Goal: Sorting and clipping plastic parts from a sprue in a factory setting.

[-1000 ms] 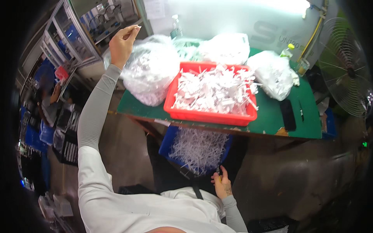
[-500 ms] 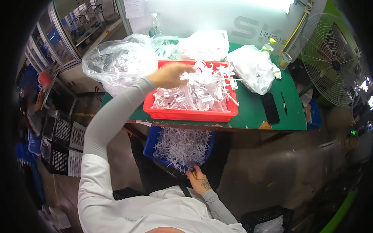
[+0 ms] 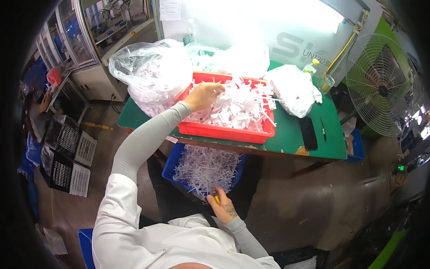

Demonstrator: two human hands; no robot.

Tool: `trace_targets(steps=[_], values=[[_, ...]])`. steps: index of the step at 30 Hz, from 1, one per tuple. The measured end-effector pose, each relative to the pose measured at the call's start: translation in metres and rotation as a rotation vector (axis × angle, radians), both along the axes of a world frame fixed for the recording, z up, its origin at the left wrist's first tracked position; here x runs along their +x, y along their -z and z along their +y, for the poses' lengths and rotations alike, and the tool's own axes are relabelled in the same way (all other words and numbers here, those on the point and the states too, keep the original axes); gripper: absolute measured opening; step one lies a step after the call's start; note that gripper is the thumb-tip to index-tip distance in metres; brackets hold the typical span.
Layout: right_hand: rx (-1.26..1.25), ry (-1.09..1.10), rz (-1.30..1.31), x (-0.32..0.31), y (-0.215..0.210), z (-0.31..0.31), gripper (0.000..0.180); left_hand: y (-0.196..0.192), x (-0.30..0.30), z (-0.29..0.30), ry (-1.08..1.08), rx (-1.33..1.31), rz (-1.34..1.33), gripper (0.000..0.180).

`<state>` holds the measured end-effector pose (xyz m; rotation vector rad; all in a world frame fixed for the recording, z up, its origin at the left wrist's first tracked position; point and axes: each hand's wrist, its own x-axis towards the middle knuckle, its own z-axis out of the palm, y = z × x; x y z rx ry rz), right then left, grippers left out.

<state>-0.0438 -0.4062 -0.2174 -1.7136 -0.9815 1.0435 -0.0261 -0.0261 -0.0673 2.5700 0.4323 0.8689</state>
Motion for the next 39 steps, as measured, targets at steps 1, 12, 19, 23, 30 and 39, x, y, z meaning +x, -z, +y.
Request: trace_targets(steps=[1,12,19,23,30,39], values=[[-0.001,-0.031,-0.005,-0.001,-0.023,0.007,0.055,-0.001,-0.003,0.001,-0.04,-0.105,-0.108,0.021],[-0.024,0.086,0.268,-0.008,0.007,-0.007,0.059,-0.03,-0.047,-0.006,-0.2,-0.616,-0.213,0.032],[0.012,0.04,0.226,-0.017,0.004,-0.001,0.056,0.002,-0.031,-0.01,-0.212,-0.165,0.053,0.053],[0.028,0.025,0.194,-0.018,-0.001,-0.002,0.057,-0.001,-0.018,-0.004,-0.208,-0.237,0.048,0.037],[-0.026,0.084,0.214,-0.009,0.0,-0.017,0.056,-0.019,-0.021,-0.003,-0.202,-0.625,-0.384,0.021],[-0.045,0.091,0.165,0.001,0.004,-0.013,0.056,-0.047,-0.03,0.005,-0.012,-0.85,-0.182,0.031]])
